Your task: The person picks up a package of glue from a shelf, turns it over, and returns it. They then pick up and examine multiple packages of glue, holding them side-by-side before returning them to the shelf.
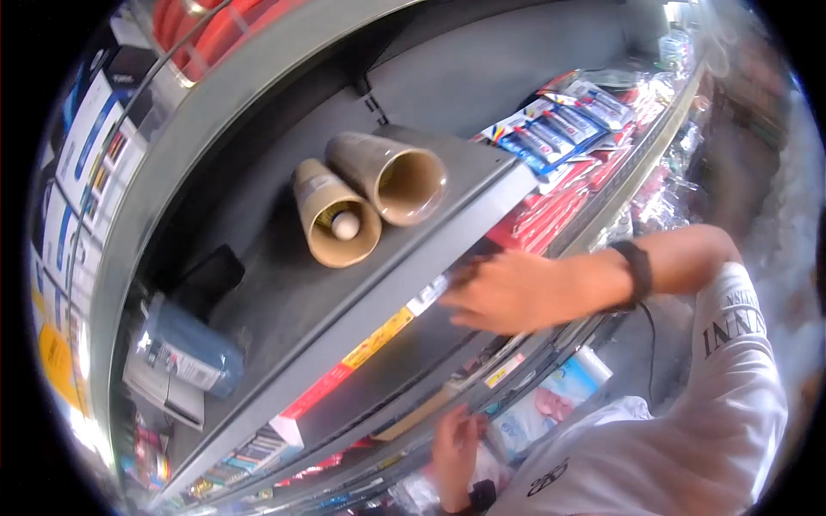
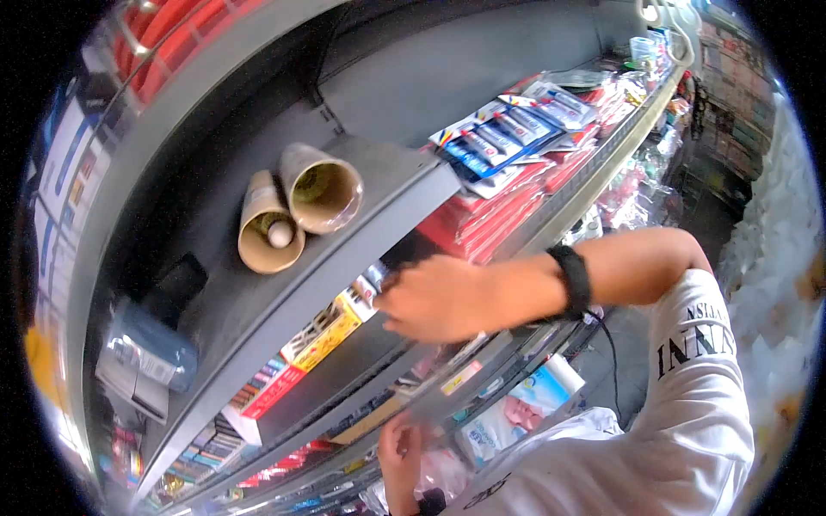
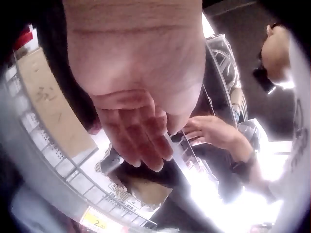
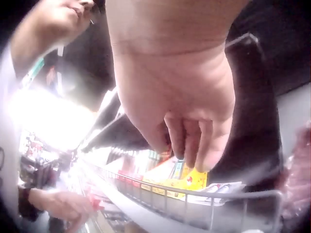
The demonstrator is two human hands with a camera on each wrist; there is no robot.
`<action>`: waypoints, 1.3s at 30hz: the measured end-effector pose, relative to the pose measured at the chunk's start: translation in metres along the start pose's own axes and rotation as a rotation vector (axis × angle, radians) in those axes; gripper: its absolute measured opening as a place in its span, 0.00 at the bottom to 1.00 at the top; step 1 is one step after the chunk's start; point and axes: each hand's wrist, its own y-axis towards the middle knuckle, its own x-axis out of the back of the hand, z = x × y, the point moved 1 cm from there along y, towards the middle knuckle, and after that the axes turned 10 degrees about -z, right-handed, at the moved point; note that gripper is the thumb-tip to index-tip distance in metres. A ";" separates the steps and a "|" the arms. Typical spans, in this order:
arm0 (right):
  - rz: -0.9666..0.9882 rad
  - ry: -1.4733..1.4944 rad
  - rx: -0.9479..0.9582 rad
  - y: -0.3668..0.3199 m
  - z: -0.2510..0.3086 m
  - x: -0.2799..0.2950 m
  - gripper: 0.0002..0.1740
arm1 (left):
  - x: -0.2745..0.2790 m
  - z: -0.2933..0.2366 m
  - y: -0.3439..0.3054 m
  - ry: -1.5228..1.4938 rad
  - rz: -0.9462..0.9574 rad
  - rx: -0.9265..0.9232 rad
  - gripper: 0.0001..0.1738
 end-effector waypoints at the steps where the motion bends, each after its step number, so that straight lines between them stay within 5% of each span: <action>1: 0.009 0.032 -0.016 -0.013 0.004 0.011 0.14 | -0.003 -0.001 0.003 0.004 0.019 0.005 0.19; 11: -0.466 0.100 -0.198 -0.127 -0.072 0.061 0.07 | -0.073 -0.042 0.020 -0.077 0.083 0.006 0.16; 14: -0.605 -0.145 -0.172 -0.135 -0.113 0.070 0.06 | -0.102 -0.053 0.024 -0.120 0.087 -0.019 0.16; 18: -0.731 -0.296 -0.080 -0.123 -0.151 0.074 0.21 | -0.140 -0.089 0.036 -0.035 0.190 0.041 0.17; 19: -0.686 -0.248 -0.073 -0.122 -0.160 0.071 0.28 | -0.150 -0.098 0.039 -0.030 0.210 0.041 0.18; 23: -0.657 -0.317 -0.016 -0.111 -0.182 0.067 0.30 | -0.180 -0.108 0.053 -0.069 0.264 -0.138 0.14; 35: -0.847 -0.258 0.186 -0.106 -0.210 0.052 0.26 | -0.203 -0.135 0.073 -0.341 0.184 0.029 0.16; 39: -0.970 -0.217 0.239 -0.116 -0.202 0.056 0.26 | -0.198 -0.140 0.083 -0.478 0.234 0.188 0.24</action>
